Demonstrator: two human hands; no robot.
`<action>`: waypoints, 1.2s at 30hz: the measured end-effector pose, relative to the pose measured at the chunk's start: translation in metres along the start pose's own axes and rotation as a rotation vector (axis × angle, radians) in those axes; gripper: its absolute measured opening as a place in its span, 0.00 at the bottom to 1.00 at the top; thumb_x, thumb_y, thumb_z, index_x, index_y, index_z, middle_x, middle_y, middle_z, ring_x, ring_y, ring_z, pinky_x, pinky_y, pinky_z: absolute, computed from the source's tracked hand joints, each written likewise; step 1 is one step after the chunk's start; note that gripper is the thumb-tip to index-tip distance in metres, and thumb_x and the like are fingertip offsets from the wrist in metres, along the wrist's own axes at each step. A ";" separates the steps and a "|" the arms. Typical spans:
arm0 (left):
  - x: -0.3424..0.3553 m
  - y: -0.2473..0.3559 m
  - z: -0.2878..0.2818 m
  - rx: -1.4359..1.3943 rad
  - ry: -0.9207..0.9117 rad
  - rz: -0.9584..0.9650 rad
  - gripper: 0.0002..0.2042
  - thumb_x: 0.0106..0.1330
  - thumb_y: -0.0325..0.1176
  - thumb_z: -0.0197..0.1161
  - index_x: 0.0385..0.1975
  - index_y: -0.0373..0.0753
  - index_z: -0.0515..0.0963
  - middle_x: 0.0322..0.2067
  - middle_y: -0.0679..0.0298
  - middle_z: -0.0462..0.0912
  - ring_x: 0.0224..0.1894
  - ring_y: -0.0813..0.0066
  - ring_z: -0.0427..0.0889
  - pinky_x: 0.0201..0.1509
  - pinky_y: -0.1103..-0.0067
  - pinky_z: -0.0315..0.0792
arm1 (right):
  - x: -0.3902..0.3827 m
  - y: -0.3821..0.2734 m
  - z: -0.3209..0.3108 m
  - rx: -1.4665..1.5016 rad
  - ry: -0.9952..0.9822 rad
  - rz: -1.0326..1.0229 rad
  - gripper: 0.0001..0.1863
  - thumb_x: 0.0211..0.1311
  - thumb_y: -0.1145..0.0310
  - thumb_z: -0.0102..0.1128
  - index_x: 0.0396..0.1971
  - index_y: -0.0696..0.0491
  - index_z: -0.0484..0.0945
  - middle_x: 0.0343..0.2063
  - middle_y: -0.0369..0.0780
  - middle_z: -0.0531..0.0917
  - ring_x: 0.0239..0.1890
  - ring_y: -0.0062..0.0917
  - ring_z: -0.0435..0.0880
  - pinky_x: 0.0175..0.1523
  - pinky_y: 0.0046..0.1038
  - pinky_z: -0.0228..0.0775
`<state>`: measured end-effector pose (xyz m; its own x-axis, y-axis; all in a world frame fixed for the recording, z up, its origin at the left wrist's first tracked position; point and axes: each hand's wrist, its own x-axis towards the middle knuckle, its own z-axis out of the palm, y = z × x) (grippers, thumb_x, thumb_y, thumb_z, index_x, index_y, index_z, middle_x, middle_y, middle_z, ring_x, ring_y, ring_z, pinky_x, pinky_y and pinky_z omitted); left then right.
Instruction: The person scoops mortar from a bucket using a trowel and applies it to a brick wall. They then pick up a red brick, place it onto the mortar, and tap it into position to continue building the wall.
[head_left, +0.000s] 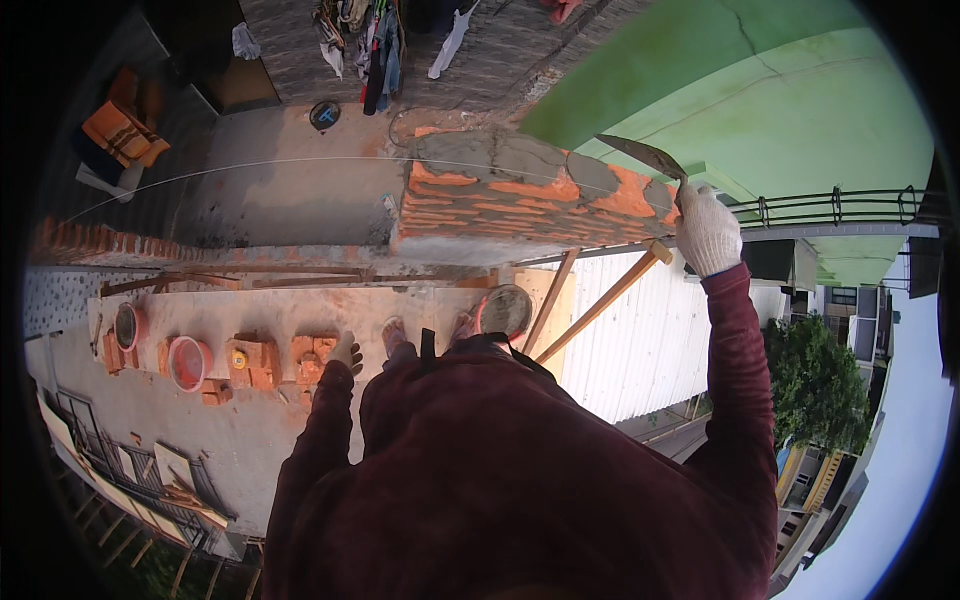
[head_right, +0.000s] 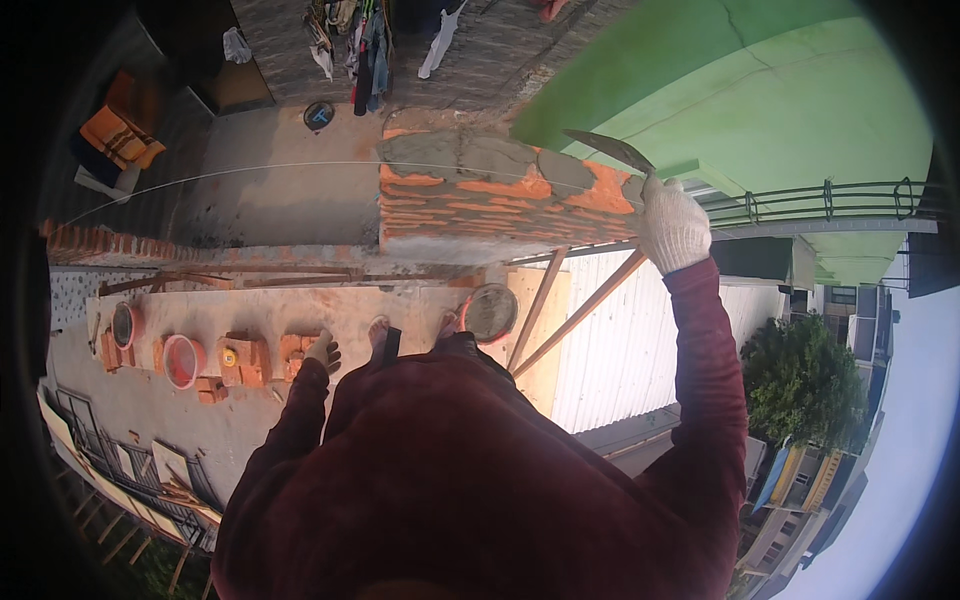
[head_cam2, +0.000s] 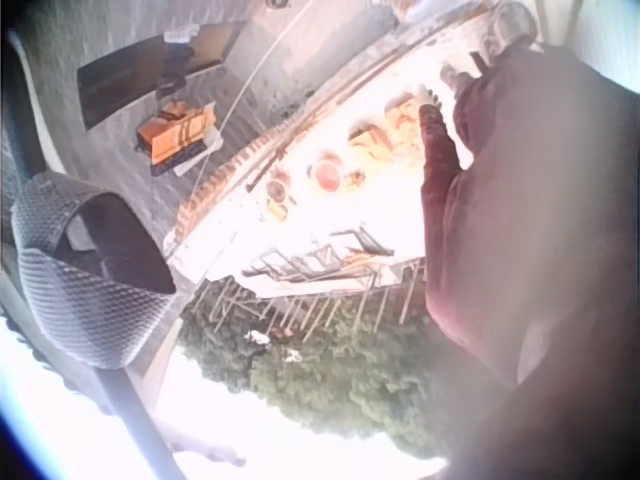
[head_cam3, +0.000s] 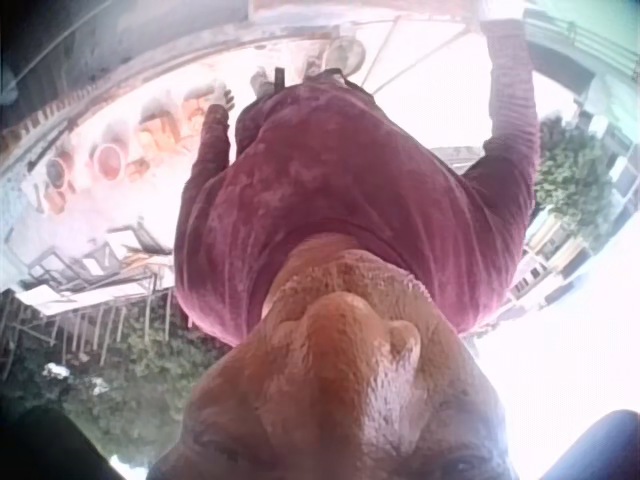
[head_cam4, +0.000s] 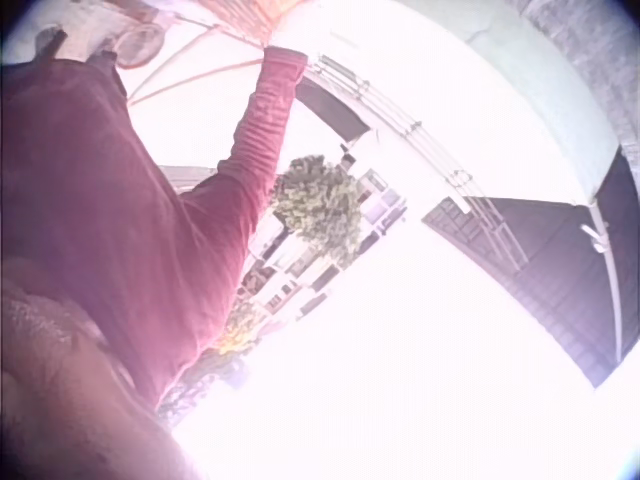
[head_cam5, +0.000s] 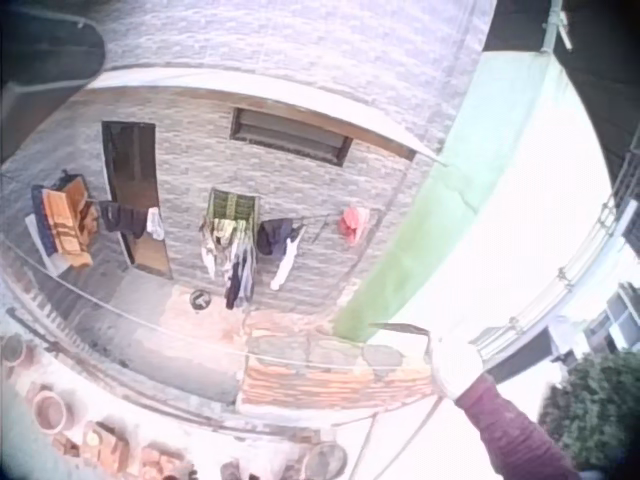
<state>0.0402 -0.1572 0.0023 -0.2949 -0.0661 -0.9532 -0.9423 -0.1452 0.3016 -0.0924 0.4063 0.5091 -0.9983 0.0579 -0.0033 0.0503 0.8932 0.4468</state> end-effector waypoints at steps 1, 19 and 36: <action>0.007 0.003 0.008 0.019 -0.024 0.002 0.31 0.69 0.64 0.63 0.65 0.51 0.75 0.58 0.67 0.81 0.51 0.64 0.81 0.53 0.61 0.76 | 0.032 -0.017 0.021 -0.127 -0.017 -0.025 0.15 0.62 0.70 0.65 0.48 0.55 0.80 0.40 0.50 0.83 0.38 0.44 0.90 0.39 0.41 0.84; 0.003 -0.020 0.003 0.098 -0.124 0.012 0.34 0.69 0.62 0.62 0.69 0.48 0.73 0.59 0.66 0.79 0.53 0.65 0.80 0.58 0.60 0.75 | 0.052 -0.173 -0.033 0.519 0.010 -0.376 0.14 0.69 0.61 0.61 0.41 0.58 0.78 0.33 0.51 0.86 0.36 0.47 0.89 0.41 0.45 0.82; -0.080 0.026 0.066 0.860 -0.408 0.377 0.22 0.77 0.49 0.60 0.56 0.38 0.84 0.35 0.73 0.79 0.40 0.82 0.74 0.47 0.80 0.71 | -0.046 -0.051 0.280 0.989 -0.076 0.024 0.22 0.72 0.56 0.61 0.57 0.56 0.79 0.43 0.53 0.86 0.48 0.52 0.85 0.52 0.44 0.78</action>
<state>0.0294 -0.0906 0.0853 -0.4755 0.4030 -0.7820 -0.5249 0.5834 0.6198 -0.0411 0.4823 0.2361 -0.9940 0.0784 -0.0768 0.1065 0.8591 -0.5006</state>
